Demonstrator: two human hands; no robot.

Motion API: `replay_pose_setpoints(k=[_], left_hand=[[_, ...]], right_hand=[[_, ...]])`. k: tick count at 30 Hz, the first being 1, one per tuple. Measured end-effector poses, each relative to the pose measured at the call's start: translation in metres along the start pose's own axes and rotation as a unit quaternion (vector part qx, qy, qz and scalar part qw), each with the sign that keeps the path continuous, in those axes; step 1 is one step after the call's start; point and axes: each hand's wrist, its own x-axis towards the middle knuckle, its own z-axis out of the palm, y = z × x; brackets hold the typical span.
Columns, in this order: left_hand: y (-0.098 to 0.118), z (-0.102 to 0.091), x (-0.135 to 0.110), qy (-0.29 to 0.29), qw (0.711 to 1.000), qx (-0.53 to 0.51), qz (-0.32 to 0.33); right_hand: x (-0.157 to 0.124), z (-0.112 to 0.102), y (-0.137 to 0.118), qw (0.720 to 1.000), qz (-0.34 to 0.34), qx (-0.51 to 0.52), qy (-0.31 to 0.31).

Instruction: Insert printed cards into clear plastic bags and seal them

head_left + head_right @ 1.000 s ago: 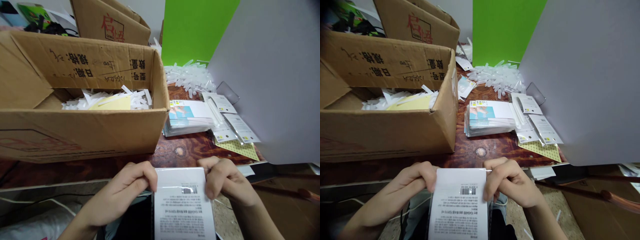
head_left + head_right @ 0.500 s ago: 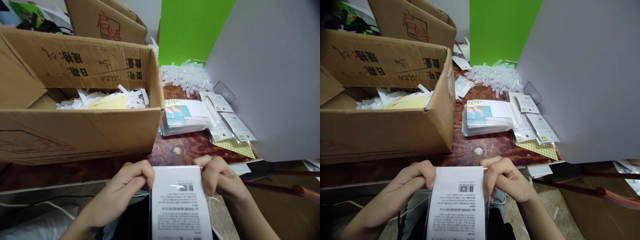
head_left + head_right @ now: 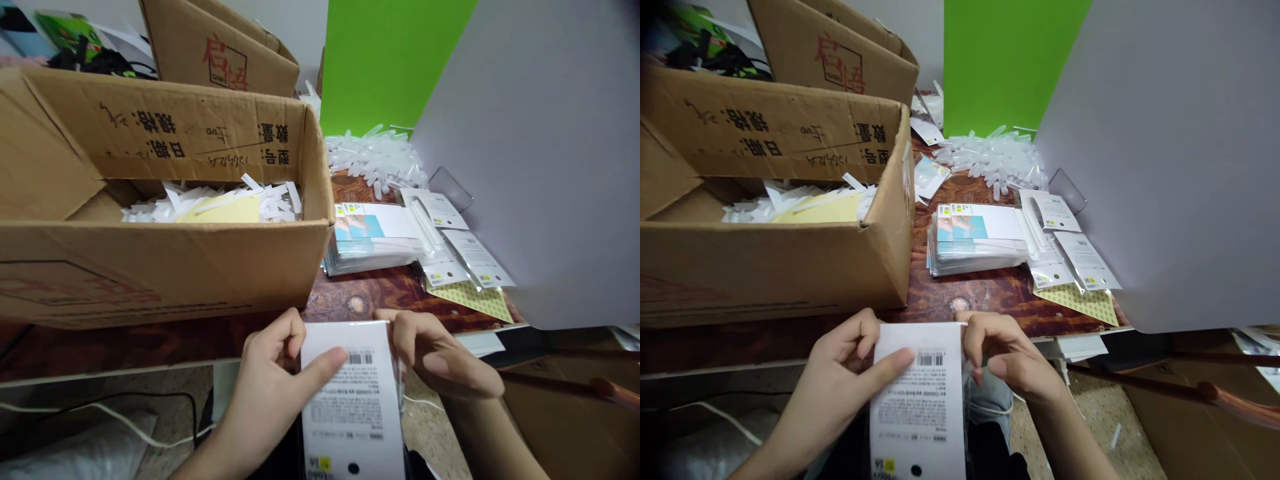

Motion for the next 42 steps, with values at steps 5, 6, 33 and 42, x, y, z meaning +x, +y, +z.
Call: replay_pose_setpoints(k=[5,6,33,42], left_hand=[[-0.006,0.019,0.000,0.201,0.958,0.150,0.136],[-0.007,0.021,0.000,0.224,0.943,0.168,0.178],[0.059,0.017,0.034,-0.127,0.986,0.107,0.004],[0.045,0.024,0.037,-0.128,0.991,0.011,-0.044]], right_hand=[[0.012,0.032,-0.002,0.968,-0.016,-0.066,0.244],[0.015,0.039,-0.002,0.953,-0.019,-0.100,0.286],[-0.005,0.053,-0.024,0.823,-0.124,-0.451,0.321],[-0.008,0.050,-0.020,0.825,-0.095,-0.440,0.343]])
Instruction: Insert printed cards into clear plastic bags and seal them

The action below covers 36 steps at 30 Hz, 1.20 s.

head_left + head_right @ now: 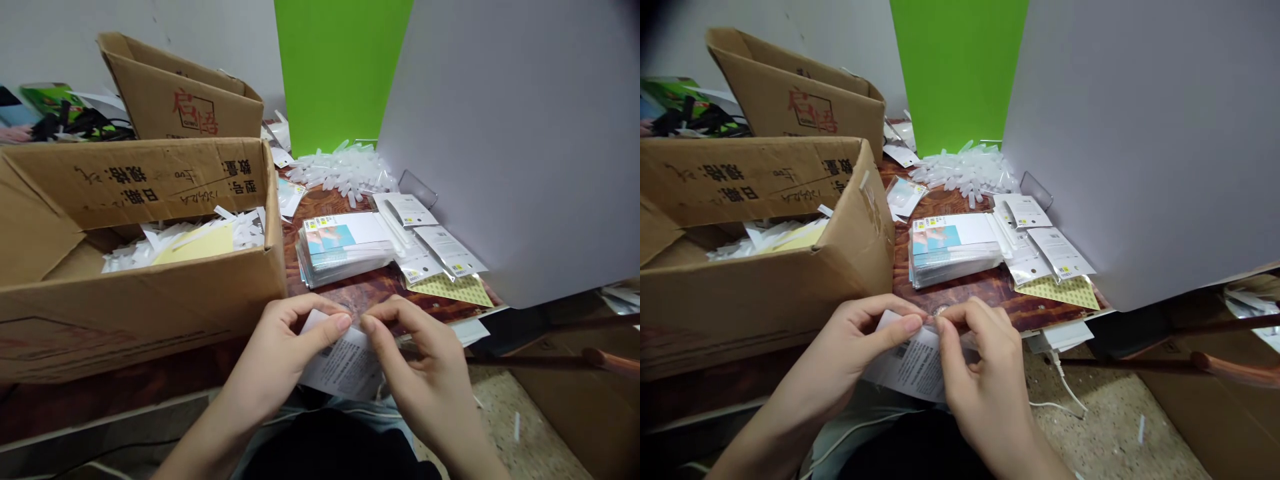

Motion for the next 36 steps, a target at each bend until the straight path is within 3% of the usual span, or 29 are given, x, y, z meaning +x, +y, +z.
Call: replay_pose_setpoints(k=[12,17,25,36], left_hand=[[0.000,0.006,0.001,0.024,0.998,-0.056,-0.028],[-0.001,0.007,0.005,0.006,1.000,-0.016,0.002],[-0.003,0.013,0.007,0.042,0.996,0.036,0.064],[-0.006,0.005,0.004,-0.055,0.994,0.053,0.077]], right_hand=[[0.006,0.003,0.001,1.000,-0.008,-0.018,0.007],[0.006,0.000,0.004,0.999,-0.026,-0.027,0.004],[0.006,-0.002,0.006,0.998,-0.045,-0.042,0.028],[0.002,-0.007,0.016,0.998,-0.004,-0.033,0.050]])
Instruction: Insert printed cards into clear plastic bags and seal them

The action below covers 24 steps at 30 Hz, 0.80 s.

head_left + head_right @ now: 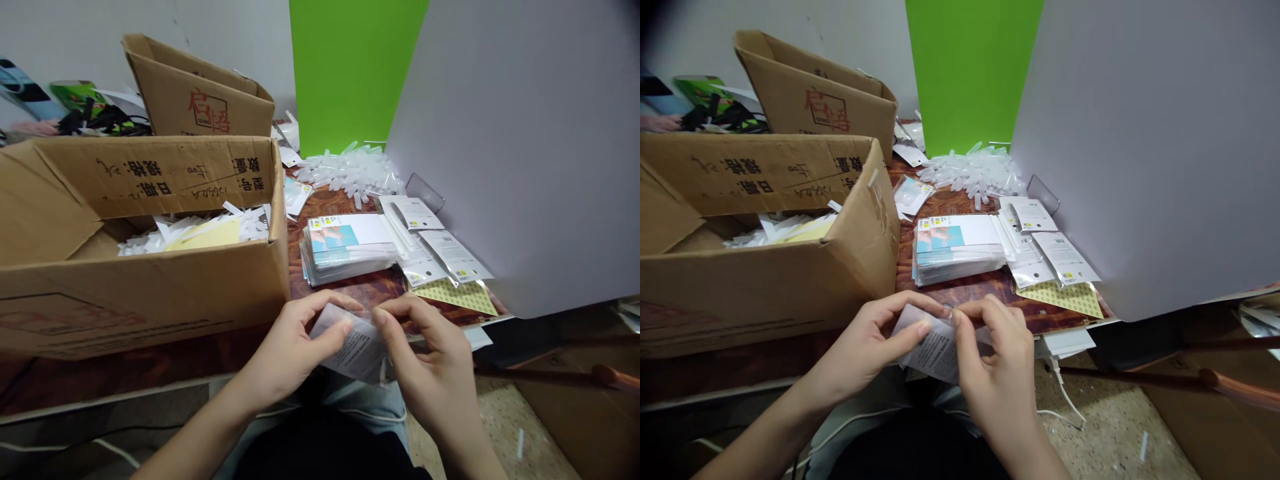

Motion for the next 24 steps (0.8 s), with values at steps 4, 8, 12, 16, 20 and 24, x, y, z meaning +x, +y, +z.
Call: replay_pose_setpoints(k=[4,8,12,16,20,24], left_hand=[[-0.007,-0.005,-0.004,-0.049,0.997,-0.063,-0.011],[-0.011,-0.009,-0.009,-0.067,0.993,-0.091,-0.030],[-0.014,-0.013,-0.011,-0.092,0.991,-0.090,-0.025],[-0.018,-0.018,-0.011,-0.117,0.988,-0.101,-0.025],[-0.012,-0.017,-0.009,-0.142,0.984,-0.107,-0.029],[0.000,-0.006,-0.003,-0.082,0.996,0.005,-0.036]], right_hand=[[-0.001,-0.001,0.006,0.994,0.073,0.081,-0.010],[-0.002,-0.002,0.014,0.975,0.147,0.163,-0.044],[-0.003,-0.002,0.021,0.966,0.167,0.190,-0.058],[-0.002,-0.003,0.024,0.956,0.193,0.214,-0.056],[-0.003,-0.004,0.018,0.962,0.188,0.188,-0.060],[-0.008,-0.003,0.005,0.982,0.152,0.114,-0.002]])
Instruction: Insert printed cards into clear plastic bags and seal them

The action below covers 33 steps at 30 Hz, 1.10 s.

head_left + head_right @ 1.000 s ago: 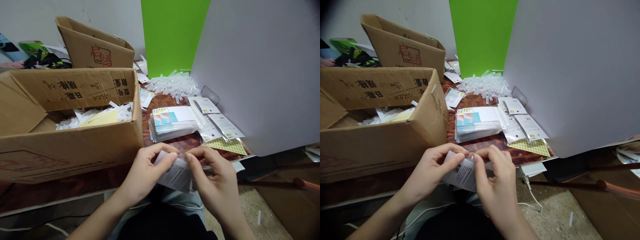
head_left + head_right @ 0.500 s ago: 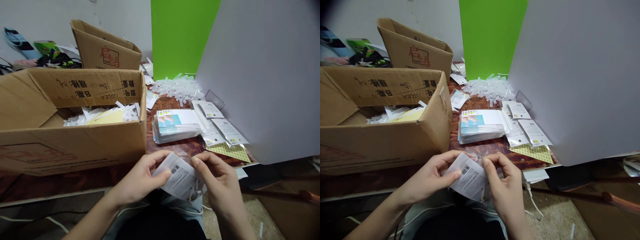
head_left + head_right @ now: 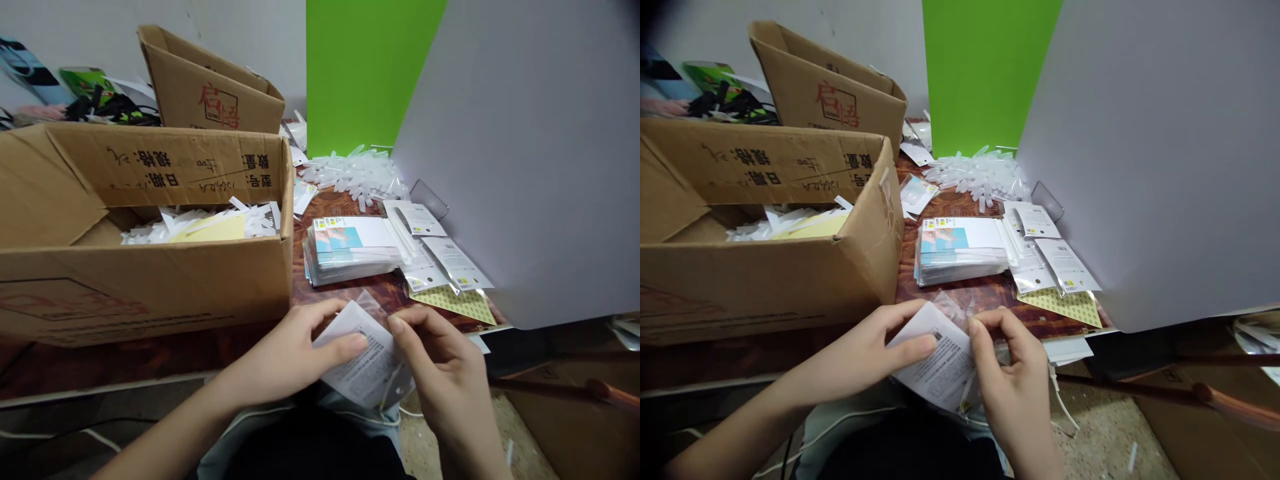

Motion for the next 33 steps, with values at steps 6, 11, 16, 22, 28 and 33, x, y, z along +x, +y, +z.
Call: replay_pose_setpoints(k=[6,11,16,22,28,33], left_hand=[[0.003,0.004,0.004,0.012,0.999,0.005,-0.037],[0.005,-0.002,-0.001,-0.034,0.998,-0.013,-0.052],[0.009,-0.005,-0.004,-0.082,0.986,-0.116,-0.087],[0.008,-0.009,-0.007,-0.136,0.971,-0.180,-0.085],[0.004,-0.010,-0.008,-0.161,0.952,-0.247,-0.077],[-0.001,-0.014,-0.009,-0.195,0.941,-0.270,-0.057]], right_hand=[[0.004,-0.002,0.002,0.993,-0.042,-0.041,-0.105],[0.013,-0.008,-0.005,0.960,0.046,0.024,-0.275],[0.012,-0.009,-0.016,0.960,0.079,0.095,-0.250],[0.008,-0.012,-0.021,0.966,0.098,0.105,-0.216],[0.006,-0.016,-0.023,0.968,0.090,0.116,-0.203],[0.006,-0.018,-0.021,0.967,0.087,0.127,-0.205]])
